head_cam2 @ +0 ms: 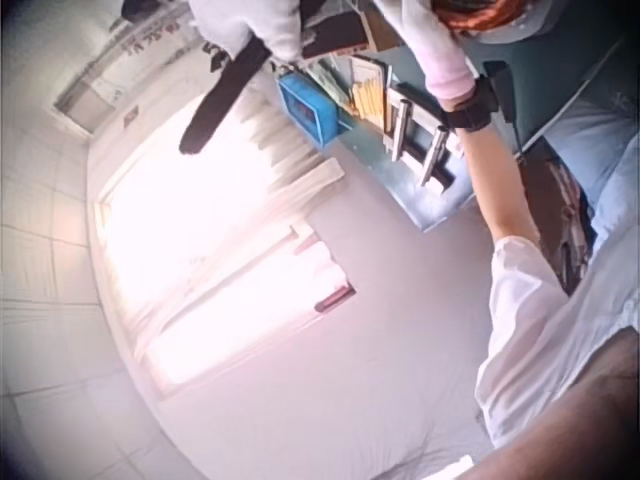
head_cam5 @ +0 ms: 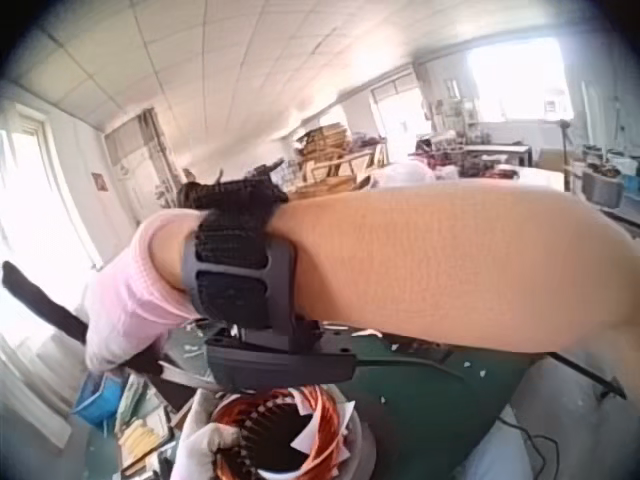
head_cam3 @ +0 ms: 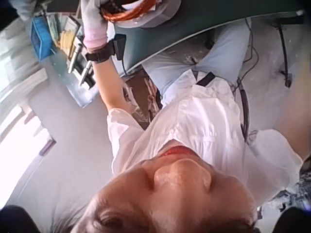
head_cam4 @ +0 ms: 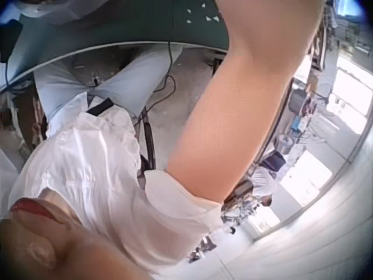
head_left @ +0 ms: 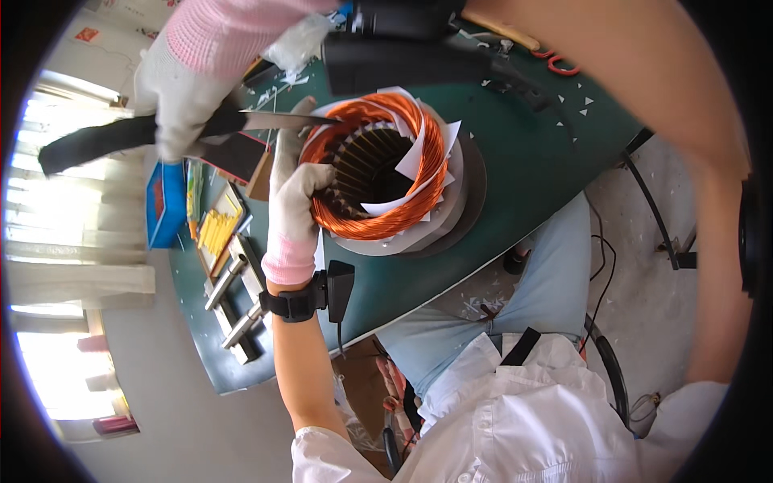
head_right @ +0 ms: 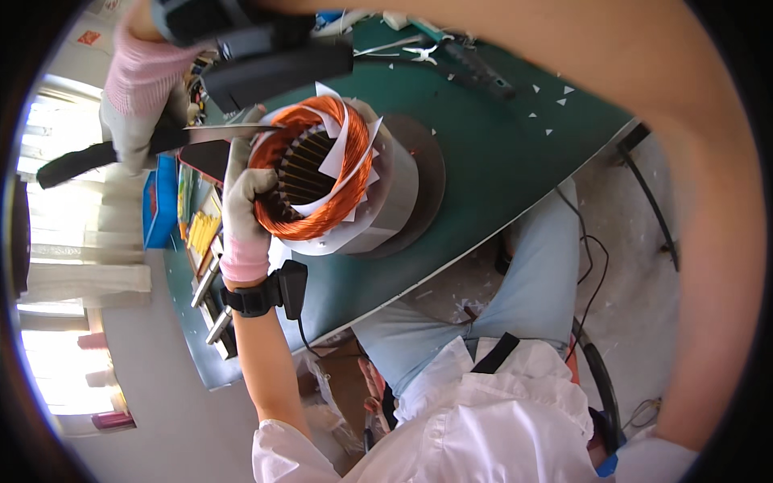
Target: The person inserts paper strips into the slots of a motor stator by hand and with a tool, then uses shears to trim the excess paper.
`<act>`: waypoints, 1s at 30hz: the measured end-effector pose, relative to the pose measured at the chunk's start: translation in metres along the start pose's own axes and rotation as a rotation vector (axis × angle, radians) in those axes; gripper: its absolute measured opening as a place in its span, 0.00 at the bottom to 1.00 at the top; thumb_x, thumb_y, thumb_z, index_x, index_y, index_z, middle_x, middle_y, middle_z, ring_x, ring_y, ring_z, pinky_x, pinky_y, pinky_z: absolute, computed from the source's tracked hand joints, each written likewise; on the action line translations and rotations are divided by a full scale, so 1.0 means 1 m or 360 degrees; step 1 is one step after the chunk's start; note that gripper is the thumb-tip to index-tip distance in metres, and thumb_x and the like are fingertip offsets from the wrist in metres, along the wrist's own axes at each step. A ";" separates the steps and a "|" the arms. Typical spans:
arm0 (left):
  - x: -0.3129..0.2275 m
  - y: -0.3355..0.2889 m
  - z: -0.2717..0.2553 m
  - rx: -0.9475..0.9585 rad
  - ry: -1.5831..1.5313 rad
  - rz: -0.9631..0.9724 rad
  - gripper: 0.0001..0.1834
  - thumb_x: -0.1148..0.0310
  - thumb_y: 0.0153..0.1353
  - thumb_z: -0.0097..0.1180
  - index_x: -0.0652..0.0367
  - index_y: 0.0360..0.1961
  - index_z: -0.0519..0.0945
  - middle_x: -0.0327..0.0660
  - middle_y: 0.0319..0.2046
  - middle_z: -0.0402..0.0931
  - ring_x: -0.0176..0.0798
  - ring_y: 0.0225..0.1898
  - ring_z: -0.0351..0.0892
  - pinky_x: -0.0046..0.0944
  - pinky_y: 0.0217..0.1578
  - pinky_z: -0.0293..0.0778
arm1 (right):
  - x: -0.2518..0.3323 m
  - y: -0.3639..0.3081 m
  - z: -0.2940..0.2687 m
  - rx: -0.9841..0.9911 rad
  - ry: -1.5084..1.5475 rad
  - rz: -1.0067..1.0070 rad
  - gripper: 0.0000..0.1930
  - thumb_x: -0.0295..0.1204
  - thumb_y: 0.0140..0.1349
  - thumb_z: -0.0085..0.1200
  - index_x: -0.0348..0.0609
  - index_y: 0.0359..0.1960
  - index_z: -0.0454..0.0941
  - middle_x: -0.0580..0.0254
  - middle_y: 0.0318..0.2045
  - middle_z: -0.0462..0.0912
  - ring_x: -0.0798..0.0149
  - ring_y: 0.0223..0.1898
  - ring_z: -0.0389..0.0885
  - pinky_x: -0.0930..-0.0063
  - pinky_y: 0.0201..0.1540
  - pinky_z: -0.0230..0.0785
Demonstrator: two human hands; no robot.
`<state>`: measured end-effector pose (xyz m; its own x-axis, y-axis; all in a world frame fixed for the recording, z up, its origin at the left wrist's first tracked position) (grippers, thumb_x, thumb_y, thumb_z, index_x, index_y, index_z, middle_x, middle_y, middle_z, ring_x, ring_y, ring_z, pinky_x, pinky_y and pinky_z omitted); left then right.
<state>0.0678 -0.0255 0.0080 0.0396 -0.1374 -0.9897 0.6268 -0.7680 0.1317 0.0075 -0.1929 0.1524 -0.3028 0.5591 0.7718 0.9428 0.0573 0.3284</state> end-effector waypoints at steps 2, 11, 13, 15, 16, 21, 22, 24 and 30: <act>-0.005 -0.004 -0.006 -0.0085 0.0320 0.0146 0.30 0.73 0.59 0.44 0.67 0.65 0.61 0.48 0.54 0.71 0.39 0.52 0.72 0.36 0.55 0.68 | 0.006 -0.002 0.000 -0.0050 -0.0176 -0.0089 0.14 0.31 0.63 0.56 0.32 0.44 0.76 0.45 0.39 0.82 0.56 0.38 0.84 0.68 0.42 0.76; -0.027 -0.024 -0.011 -0.0422 0.1173 0.0066 0.09 0.70 0.68 0.47 0.66 0.39 0.74 0.42 0.22 0.75 0.32 0.19 0.75 0.34 0.24 0.71 | -0.068 -0.025 0.066 -0.0032 -0.0402 0.0058 0.20 0.41 0.57 0.63 0.36 0.40 0.78 0.62 0.31 0.81 0.70 0.34 0.78 0.75 0.44 0.71; -0.026 -0.019 -0.009 -0.0478 0.0973 -0.0078 0.07 0.72 0.67 0.48 0.66 0.36 0.73 0.41 0.21 0.73 0.31 0.21 0.73 0.34 0.25 0.71 | -0.063 -0.029 0.057 0.0005 0.0047 0.0256 0.10 0.31 0.57 0.59 0.35 0.29 0.79 0.66 0.21 0.79 0.72 0.24 0.75 0.77 0.30 0.67; -0.030 -0.012 -0.007 -0.0382 0.1197 0.0194 0.07 0.73 0.66 0.47 0.67 0.34 0.73 0.42 0.21 0.73 0.31 0.23 0.72 0.34 0.27 0.71 | -0.065 -0.029 0.060 -0.0045 0.0127 0.0470 0.08 0.28 0.51 0.62 0.37 0.23 0.78 0.71 0.20 0.77 0.79 0.24 0.72 0.81 0.29 0.64; -0.038 -0.005 -0.005 -0.0274 0.1370 0.0281 0.08 0.73 0.65 0.46 0.68 0.34 0.72 0.43 0.23 0.73 0.32 0.24 0.71 0.35 0.28 0.72 | -0.062 -0.026 0.062 -0.0040 0.0345 0.0143 0.06 0.26 0.51 0.60 0.36 0.24 0.78 0.71 0.19 0.77 0.78 0.22 0.71 0.81 0.27 0.64; -0.044 0.007 -0.002 -0.0115 0.1336 -0.0035 0.09 0.69 0.67 0.43 0.64 0.36 0.73 0.41 0.24 0.74 0.32 0.25 0.74 0.34 0.26 0.71 | -0.062 -0.033 0.055 -0.0008 0.0176 0.0358 0.06 0.27 0.50 0.60 0.36 0.23 0.78 0.71 0.19 0.77 0.79 0.24 0.71 0.82 0.28 0.63; -0.046 0.002 -0.001 -0.0117 0.1316 -0.0288 0.10 0.69 0.67 0.42 0.63 0.36 0.73 0.41 0.24 0.74 0.30 0.25 0.75 0.33 0.25 0.72 | -0.062 -0.032 0.057 -0.0060 0.0071 0.0410 0.07 0.28 0.50 0.60 0.36 0.23 0.78 0.71 0.19 0.77 0.79 0.24 0.71 0.82 0.29 0.63; -0.048 -0.007 -0.001 -0.0140 0.1327 -0.0596 0.09 0.70 0.66 0.42 0.64 0.37 0.73 0.45 0.23 0.76 0.41 0.26 0.79 0.39 0.28 0.74 | -0.063 -0.031 0.063 -0.0065 0.0064 0.0481 0.07 0.28 0.51 0.59 0.36 0.23 0.78 0.71 0.19 0.76 0.78 0.24 0.71 0.81 0.29 0.63; -0.062 0.019 0.021 0.0217 0.1827 -0.0015 0.09 0.70 0.68 0.40 0.62 0.39 0.72 0.36 0.22 0.70 0.25 0.18 0.66 0.28 0.19 0.64 | -0.071 -0.038 0.054 -0.0114 0.0140 0.0569 0.08 0.30 0.53 0.60 0.37 0.25 0.78 0.72 0.20 0.77 0.78 0.25 0.72 0.81 0.30 0.64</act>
<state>0.0611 -0.0451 0.0727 0.7631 0.4643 -0.4494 0.5444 -0.8366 0.0601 0.0005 -0.1903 0.0561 0.0302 0.4600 0.8874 0.9799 -0.1887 0.0645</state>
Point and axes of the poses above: each hand's wrist, its own y-axis towards the middle knuckle, its own z-axis out of the palm, x = y × z, the point moved 5 cm from there along y, towards the middle knuckle
